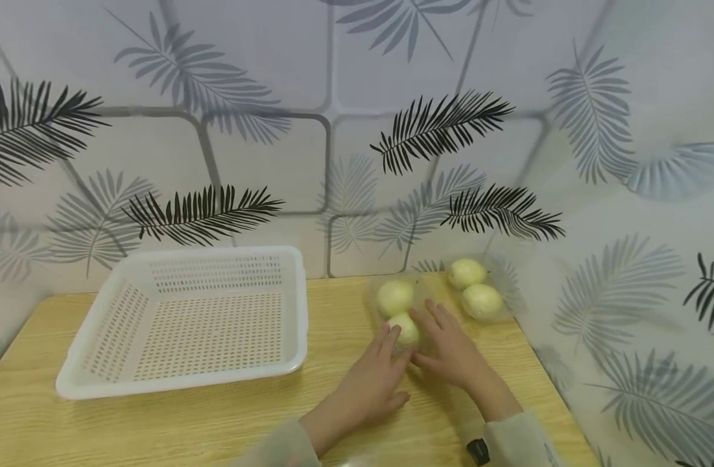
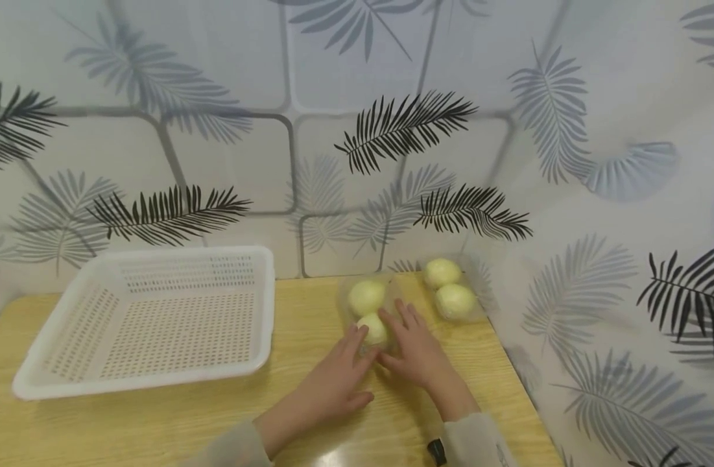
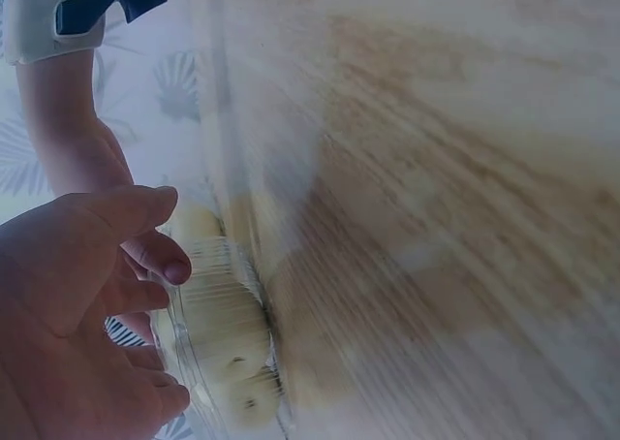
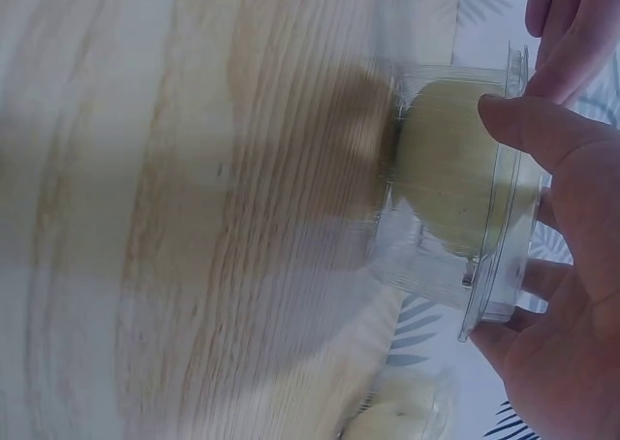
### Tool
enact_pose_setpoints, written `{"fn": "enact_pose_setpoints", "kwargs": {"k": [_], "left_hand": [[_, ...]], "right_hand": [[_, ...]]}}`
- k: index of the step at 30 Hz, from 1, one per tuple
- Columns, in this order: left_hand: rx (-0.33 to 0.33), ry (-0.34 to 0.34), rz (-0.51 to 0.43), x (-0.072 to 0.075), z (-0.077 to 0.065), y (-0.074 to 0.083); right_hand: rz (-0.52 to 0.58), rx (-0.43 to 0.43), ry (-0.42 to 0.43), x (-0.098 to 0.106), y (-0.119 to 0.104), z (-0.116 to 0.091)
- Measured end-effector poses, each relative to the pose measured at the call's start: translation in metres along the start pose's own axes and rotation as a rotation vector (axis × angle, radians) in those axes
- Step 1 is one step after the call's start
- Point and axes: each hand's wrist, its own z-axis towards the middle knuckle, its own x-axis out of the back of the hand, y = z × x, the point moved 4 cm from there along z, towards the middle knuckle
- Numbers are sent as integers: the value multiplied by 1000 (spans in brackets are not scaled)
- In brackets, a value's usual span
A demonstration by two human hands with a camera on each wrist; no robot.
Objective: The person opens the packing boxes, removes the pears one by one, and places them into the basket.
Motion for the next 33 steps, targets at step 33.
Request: {"fn": "enact_pose_setpoints", "kwargs": {"k": [33], "left_hand": [[133, 143, -302, 8, -55, -3]], "right_hand": [[-55, -105, -19, -6, -60, -42]]}}
